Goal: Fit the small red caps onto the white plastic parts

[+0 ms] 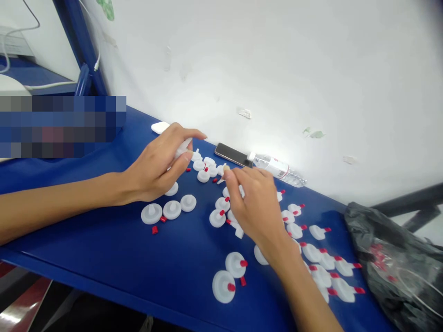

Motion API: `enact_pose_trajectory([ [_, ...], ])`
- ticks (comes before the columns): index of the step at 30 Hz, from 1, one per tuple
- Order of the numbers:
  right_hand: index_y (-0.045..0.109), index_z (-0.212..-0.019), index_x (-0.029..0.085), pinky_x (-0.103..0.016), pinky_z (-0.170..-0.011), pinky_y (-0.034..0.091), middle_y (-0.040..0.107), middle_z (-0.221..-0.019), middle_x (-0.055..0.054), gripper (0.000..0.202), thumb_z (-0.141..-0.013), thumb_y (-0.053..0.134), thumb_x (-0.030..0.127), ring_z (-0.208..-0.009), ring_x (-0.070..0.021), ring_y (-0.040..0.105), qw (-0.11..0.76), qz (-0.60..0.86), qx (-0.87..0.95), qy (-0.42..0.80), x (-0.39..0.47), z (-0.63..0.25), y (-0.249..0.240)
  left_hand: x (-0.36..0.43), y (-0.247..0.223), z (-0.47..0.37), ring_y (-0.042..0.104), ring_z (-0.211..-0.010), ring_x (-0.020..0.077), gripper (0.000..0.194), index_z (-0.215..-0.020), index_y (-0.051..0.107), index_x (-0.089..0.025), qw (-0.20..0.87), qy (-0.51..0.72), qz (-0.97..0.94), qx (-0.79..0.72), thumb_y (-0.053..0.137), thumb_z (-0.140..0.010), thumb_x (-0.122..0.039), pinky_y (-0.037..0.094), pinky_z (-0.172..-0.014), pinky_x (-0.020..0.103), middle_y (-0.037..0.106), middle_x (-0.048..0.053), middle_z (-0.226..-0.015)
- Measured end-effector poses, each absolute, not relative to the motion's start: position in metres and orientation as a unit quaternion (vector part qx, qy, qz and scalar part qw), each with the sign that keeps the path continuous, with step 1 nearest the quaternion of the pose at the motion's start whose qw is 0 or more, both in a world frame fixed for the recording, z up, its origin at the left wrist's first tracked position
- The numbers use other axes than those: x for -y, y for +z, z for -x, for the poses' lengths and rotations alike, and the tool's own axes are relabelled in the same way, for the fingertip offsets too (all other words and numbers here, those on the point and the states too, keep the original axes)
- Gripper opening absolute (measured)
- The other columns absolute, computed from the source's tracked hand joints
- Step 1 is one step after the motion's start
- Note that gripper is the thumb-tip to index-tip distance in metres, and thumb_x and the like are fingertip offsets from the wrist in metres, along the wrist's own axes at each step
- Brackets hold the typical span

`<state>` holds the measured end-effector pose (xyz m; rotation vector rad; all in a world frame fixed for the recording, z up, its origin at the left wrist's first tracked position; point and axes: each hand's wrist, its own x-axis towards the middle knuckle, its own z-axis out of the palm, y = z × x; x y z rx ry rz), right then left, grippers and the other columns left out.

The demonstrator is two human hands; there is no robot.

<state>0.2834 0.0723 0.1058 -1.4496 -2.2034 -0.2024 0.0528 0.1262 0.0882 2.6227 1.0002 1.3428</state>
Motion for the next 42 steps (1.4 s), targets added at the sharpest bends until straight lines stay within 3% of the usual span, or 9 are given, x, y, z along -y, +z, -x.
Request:
enact_pose_trajectory([
  [5,0.069,-0.086,0.022,-0.037,-0.088,0.043,0.071,-0.075,-0.001,0.037,-0.110,0.041,0.029,-0.074,-0.0185,0.064,0.278,0.553,0.780,-0.091,-0.082,-0.303,0.113,-0.130,0.084,-0.056,0.062,-0.109,0.0227,0.030,-0.133,0.058,-0.026,0.018,0.407,-0.873,-0.269,0.054,-0.104,-0.030,0.053,-0.091,0.036,0.066,0.007,-0.118],
  [10,0.070,-0.097,0.022,-0.035,-0.083,0.045,0.074,-0.081,0.000,0.022,-0.106,0.050,0.025,-0.077,-0.0188,0.067,0.256,0.555,0.788,-0.072,-0.089,-0.311,0.112,-0.125,0.086,-0.058,0.064,-0.104,0.0198,0.018,-0.117,0.068,-0.026,0.048,0.386,-0.897,-0.212,0.067,-0.099,-0.026,0.052,-0.095,0.035,0.075,0.002,-0.108],
  [15,0.071,-0.110,0.022,-0.035,-0.090,0.043,0.078,-0.097,-0.003,0.026,-0.108,0.046,0.025,-0.093,-0.0210,0.069,0.194,0.547,0.813,-0.047,-0.088,-0.307,0.105,-0.117,0.083,-0.059,0.066,-0.106,0.0189,0.018,-0.112,0.069,-0.025,0.128,0.320,-0.916,-0.205,0.072,-0.094,-0.023,0.051,-0.096,0.032,0.075,0.003,-0.113],
  [23,0.068,-0.091,0.021,-0.033,-0.088,0.042,0.073,-0.090,-0.003,0.036,-0.111,0.038,0.025,-0.086,-0.0191,0.067,0.134,0.540,0.831,-0.024,-0.090,-0.303,0.099,-0.120,0.082,-0.061,0.070,-0.100,0.0164,0.013,-0.098,0.070,-0.023,0.180,0.265,-0.928,-0.192,0.074,-0.089,-0.015,0.051,-0.084,0.024,0.076,0.003,-0.114],
  [30,0.069,-0.087,0.020,-0.035,-0.082,0.044,0.074,-0.092,-0.006,0.038,-0.111,0.039,0.026,-0.088,-0.0223,0.068,0.133,0.533,0.835,-0.020,-0.090,-0.304,0.097,-0.119,0.082,-0.060,0.070,-0.103,0.0175,0.012,-0.108,0.071,-0.025,0.187,0.253,-0.926,-0.207,0.066,-0.099,-0.030,0.051,-0.088,0.027,0.075,0.003,-0.116],
  [36,0.072,-0.091,0.018,-0.038,-0.091,0.046,0.077,-0.098,-0.007,0.035,-0.109,0.043,0.024,-0.095,-0.0242,0.069,0.197,0.516,0.833,0.009,-0.091,-0.307,0.100,-0.121,0.086,-0.060,0.068,-0.098,0.0181,0.020,-0.114,0.069,-0.022,0.123,0.317,-0.899,-0.276,0.054,-0.102,-0.026,0.053,-0.085,0.029,0.074,0.004,-0.107],
  [39,0.077,-0.095,0.020,-0.036,-0.091,0.049,0.079,-0.106,-0.006,0.034,-0.108,0.047,0.028,-0.102,-0.0231,0.071,0.278,0.498,0.817,0.086,-0.086,-0.303,0.107,-0.123,0.085,-0.059,0.067,-0.106,0.0212,0.029,-0.128,0.064,-0.022,0.088,0.339,-0.891,-0.290,0.058,-0.102,-0.033,0.054,-0.091,0.033,0.072,0.006,-0.117],
  [42,0.080,-0.107,0.025,-0.031,-0.093,0.052,0.079,-0.115,-0.002,0.030,-0.107,0.051,0.033,-0.112,-0.0194,0.070,0.342,0.456,0.786,0.240,-0.078,-0.296,0.117,-0.123,0.083,-0.058,0.066,-0.112,0.0215,0.054,-0.145,0.052,-0.024,0.075,0.351,-0.890,-0.282,0.068,-0.097,-0.042,0.054,-0.092,0.032,0.068,0.007,-0.130],
])
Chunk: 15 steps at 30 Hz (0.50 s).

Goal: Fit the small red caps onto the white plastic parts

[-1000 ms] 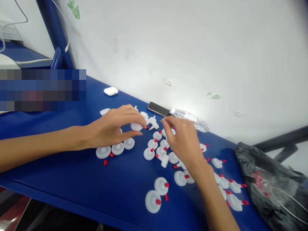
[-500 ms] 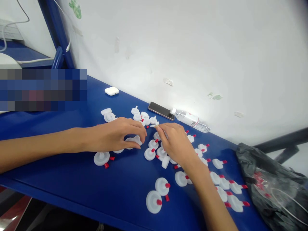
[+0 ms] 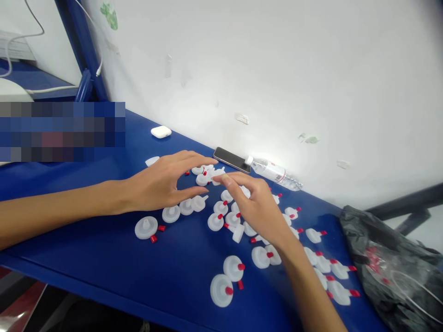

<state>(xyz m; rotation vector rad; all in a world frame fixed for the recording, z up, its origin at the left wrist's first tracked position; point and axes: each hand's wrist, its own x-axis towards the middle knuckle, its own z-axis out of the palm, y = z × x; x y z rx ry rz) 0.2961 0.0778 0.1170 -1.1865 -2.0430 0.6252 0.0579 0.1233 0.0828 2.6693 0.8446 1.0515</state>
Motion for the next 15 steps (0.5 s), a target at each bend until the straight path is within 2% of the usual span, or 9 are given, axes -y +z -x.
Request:
enact_pose_trajectory([
  [2,0.079,-0.112,0.028,-0.031,-0.096,0.052,0.079,-0.116,0.000,0.029,-0.107,0.052,0.036,-0.113,-0.0182,0.070,0.355,0.424,0.766,0.328,-0.073,-0.291,0.122,-0.123,0.082,-0.057,0.069,-0.107,0.0189,0.055,-0.144,0.054,-0.024,0.079,0.361,-0.891,-0.265,0.072,-0.095,-0.042,0.055,-0.089,0.029,0.071,0.005,-0.127],
  [6,0.077,-0.116,0.028,-0.033,-0.099,0.054,0.078,-0.118,0.000,0.029,-0.107,0.051,0.035,-0.113,-0.0184,0.070,0.369,0.397,0.749,0.380,-0.071,-0.285,0.121,-0.122,0.084,-0.058,0.071,-0.092,0.0137,0.031,-0.126,0.065,-0.023,0.088,0.379,-0.892,-0.231,0.069,-0.097,-0.031,0.055,-0.078,0.022,0.076,0.001,-0.110],
  [9,0.075,-0.118,0.025,-0.037,-0.100,0.052,0.077,-0.120,-0.002,0.029,-0.108,0.049,0.032,-0.112,-0.0207,0.069,0.380,0.446,0.773,0.242,-0.076,-0.286,0.111,-0.124,0.086,-0.058,0.070,-0.087,0.0135,0.031,-0.127,0.064,-0.021,0.041,0.392,-0.877,-0.275,0.067,-0.097,-0.029,0.053,-0.076,0.022,0.076,0.002,-0.110],
  [12,0.074,-0.119,0.022,-0.043,-0.104,0.046,0.077,-0.118,-0.005,0.029,-0.108,0.047,0.028,-0.112,-0.0249,0.067,0.296,0.499,0.810,0.084,-0.080,-0.287,0.098,-0.127,0.087,-0.056,0.066,-0.077,0.0119,0.028,-0.123,0.064,-0.020,0.003,0.397,-0.856,-0.330,0.066,-0.097,-0.031,0.051,-0.072,0.023,0.075,0.000,-0.104],
  [15,0.071,-0.127,0.021,-0.045,-0.106,0.044,0.075,-0.122,-0.006,0.035,-0.109,0.042,0.024,-0.117,-0.0265,0.064,0.210,0.513,0.830,0.060,-0.082,-0.286,0.090,-0.129,0.087,-0.056,0.065,-0.082,0.0131,0.024,-0.120,0.064,-0.019,-0.004,0.394,-0.851,-0.346,0.063,-0.099,-0.030,0.050,-0.075,0.023,0.073,0.002,-0.108],
])
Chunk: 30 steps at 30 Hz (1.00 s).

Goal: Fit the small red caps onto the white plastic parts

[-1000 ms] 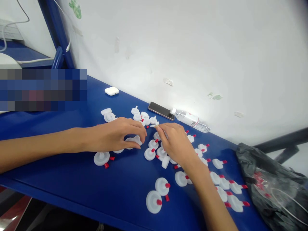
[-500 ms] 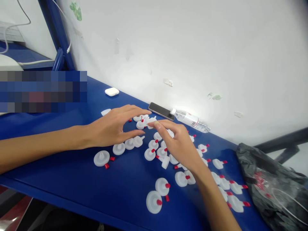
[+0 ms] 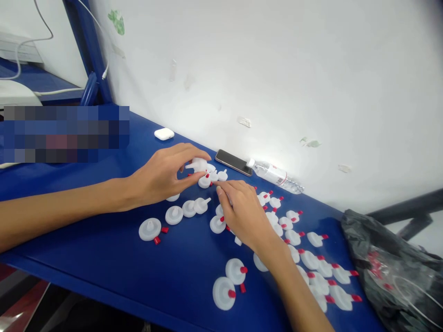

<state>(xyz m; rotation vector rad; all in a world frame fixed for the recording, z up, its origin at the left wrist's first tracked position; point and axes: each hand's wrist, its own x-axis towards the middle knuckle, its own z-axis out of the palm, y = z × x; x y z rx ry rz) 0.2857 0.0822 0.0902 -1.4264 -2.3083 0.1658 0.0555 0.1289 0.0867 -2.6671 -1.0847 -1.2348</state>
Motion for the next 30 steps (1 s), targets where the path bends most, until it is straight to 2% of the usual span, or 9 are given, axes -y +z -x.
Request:
enact_pose_trajectory([
  [4,0.063,-0.141,0.021,-0.046,-0.110,0.042,0.071,-0.129,-0.007,0.041,-0.109,0.039,0.021,-0.124,-0.0276,0.059,0.159,0.522,0.837,0.042,-0.0823,-0.2840,0.0867,-0.1301,0.0871,-0.0561,0.064,-0.106,0.0178,0.028,-0.127,0.063,-0.019,0.021,-0.386,0.861,0.330,0.058,-0.103,-0.033,0.049,-0.090,0.026,0.071,0.005,-0.116],
  [9,0.061,-0.145,0.020,-0.049,-0.108,0.044,0.068,-0.131,-0.010,0.043,-0.108,0.038,0.020,-0.122,-0.0286,0.059,0.109,0.525,0.844,0.017,-0.0834,-0.2857,0.0832,-0.1292,0.0882,-0.0560,0.064,-0.105,0.0183,0.030,-0.128,0.063,-0.019,0.022,-0.377,0.862,0.339,0.058,-0.103,-0.034,0.049,-0.088,0.027,0.072,0.004,-0.114],
  [13,0.065,-0.141,0.022,-0.049,-0.106,0.047,0.068,-0.131,-0.010,0.041,-0.106,0.042,0.021,-0.119,-0.0286,0.060,0.106,0.527,0.843,0.001,-0.0837,-0.2857,0.0813,-0.1279,0.0878,-0.0552,0.064,-0.106,0.0189,0.030,-0.128,0.063,-0.019,0.016,-0.374,0.863,0.340,0.057,-0.103,-0.035,0.049,-0.089,0.027,0.072,0.005,-0.115],
  [18,0.054,-0.151,0.020,-0.051,-0.111,0.044,0.065,-0.138,-0.013,0.048,-0.105,0.041,0.017,-0.128,-0.0302,0.056,0.092,0.511,0.854,-0.037,-0.0837,-0.2863,0.0805,-0.1299,0.0850,-0.0550,0.064,-0.104,0.0194,0.032,-0.129,0.062,-0.020,0.009,-0.367,0.864,0.344,0.058,-0.103,-0.036,0.049,-0.088,0.029,0.072,0.004,-0.114],
  [22,0.051,-0.154,0.020,-0.055,-0.113,0.042,0.061,-0.144,-0.016,0.052,-0.104,0.039,0.017,-0.133,-0.0325,0.053,0.068,0.505,0.859,-0.044,-0.0835,-0.2869,0.0804,-0.1311,0.0835,-0.0556,0.064,-0.102,0.0199,0.033,-0.129,0.063,-0.020,0.005,-0.369,0.864,0.342,0.058,-0.102,-0.037,0.050,-0.086,0.030,0.072,0.005,-0.113],
  [30,0.056,-0.149,0.020,-0.053,-0.111,0.043,0.064,-0.139,-0.016,0.048,-0.105,0.039,0.017,-0.131,-0.0321,0.055,0.078,0.505,0.859,-0.043,-0.0839,-0.2855,0.0809,-0.1311,0.0841,-0.0576,0.065,-0.099,0.0194,0.030,-0.125,0.064,-0.020,0.007,-0.368,0.863,0.347,0.058,-0.101,-0.037,0.049,-0.080,0.028,0.071,0.005,-0.109],
])
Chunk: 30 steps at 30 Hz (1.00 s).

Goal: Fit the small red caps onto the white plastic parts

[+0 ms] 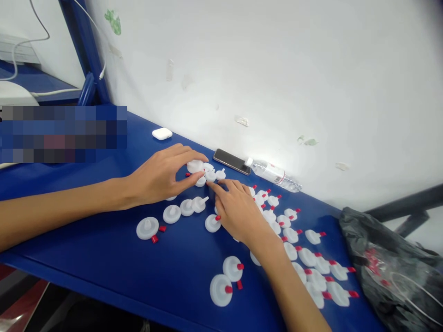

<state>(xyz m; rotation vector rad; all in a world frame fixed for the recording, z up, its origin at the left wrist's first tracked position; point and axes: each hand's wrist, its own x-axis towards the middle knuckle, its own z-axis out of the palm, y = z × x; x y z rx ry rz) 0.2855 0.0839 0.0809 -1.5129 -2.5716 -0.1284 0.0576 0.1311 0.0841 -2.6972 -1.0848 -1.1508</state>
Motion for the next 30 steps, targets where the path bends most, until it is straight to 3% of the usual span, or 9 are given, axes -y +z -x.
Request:
enact_pose_trajectory([
  [6,0.073,-0.118,0.019,-0.045,-0.103,0.046,0.076,-0.111,-0.010,0.026,-0.105,0.050,0.019,-0.111,-0.0265,0.066,0.108,0.506,0.855,-0.035,-0.087,-0.286,0.084,-0.132,0.082,-0.055,0.065,-0.094,0.0186,0.034,-0.129,0.063,-0.022,0.007,-0.355,0.862,0.361,0.063,-0.098,-0.037,0.048,-0.077,0.027,0.072,0.003,-0.107],
  [10,0.074,-0.099,0.020,-0.045,-0.102,0.044,0.079,-0.098,-0.005,0.014,-0.101,0.061,0.017,-0.099,-0.0242,0.070,0.119,0.515,0.848,-0.033,-0.090,-0.287,0.084,-0.132,0.081,-0.054,0.065,-0.089,0.0172,0.029,-0.122,0.065,-0.023,0.003,-0.359,0.864,0.354,0.067,-0.097,-0.037,0.047,-0.073,0.026,0.072,0.001,-0.104],
  [15,0.074,-0.099,0.018,-0.051,-0.107,0.041,0.080,-0.094,-0.008,0.017,-0.103,0.058,0.017,-0.099,-0.0271,0.070,0.119,0.512,0.849,-0.051,-0.091,-0.289,0.084,-0.135,0.078,-0.055,0.063,-0.097,0.0199,0.030,-0.125,0.065,-0.022,-0.003,-0.367,0.875,0.317,0.063,-0.100,-0.039,0.049,-0.083,0.030,0.072,0.005,-0.107],
  [17,0.074,-0.101,0.019,-0.052,-0.109,0.039,0.080,-0.092,-0.007,0.017,-0.104,0.057,0.018,-0.095,-0.0256,0.072,0.156,0.515,0.842,-0.045,-0.089,-0.289,0.087,-0.136,0.077,-0.055,0.061,-0.095,0.0198,0.032,-0.127,0.065,-0.022,-0.001,-0.365,0.877,0.313,0.063,-0.100,-0.039,0.049,-0.082,0.031,0.071,0.005,-0.106],
  [23,0.074,-0.102,0.026,-0.031,-0.086,0.054,0.081,-0.102,0.002,0.011,-0.102,0.063,0.029,-0.097,-0.0183,0.075,0.405,0.478,0.767,0.140,-0.081,-0.284,0.100,-0.137,0.075,-0.052,0.058,-0.090,0.0197,0.032,-0.125,0.067,-0.022,0.005,-0.344,0.888,0.307,0.064,-0.099,-0.041,0.047,-0.076,0.031,0.065,0.006,-0.098],
  [30,0.077,-0.098,0.028,-0.030,-0.088,0.057,0.081,-0.099,0.003,0.010,-0.099,0.067,0.027,-0.095,-0.0182,0.077,0.444,0.447,0.748,0.208,-0.077,-0.277,0.102,-0.135,0.076,-0.052,0.058,-0.089,0.0197,0.028,-0.120,0.068,-0.021,-0.007,-0.340,0.894,0.292,0.064,-0.099,-0.039,0.047,-0.072,0.030,0.063,0.006,-0.098],
])
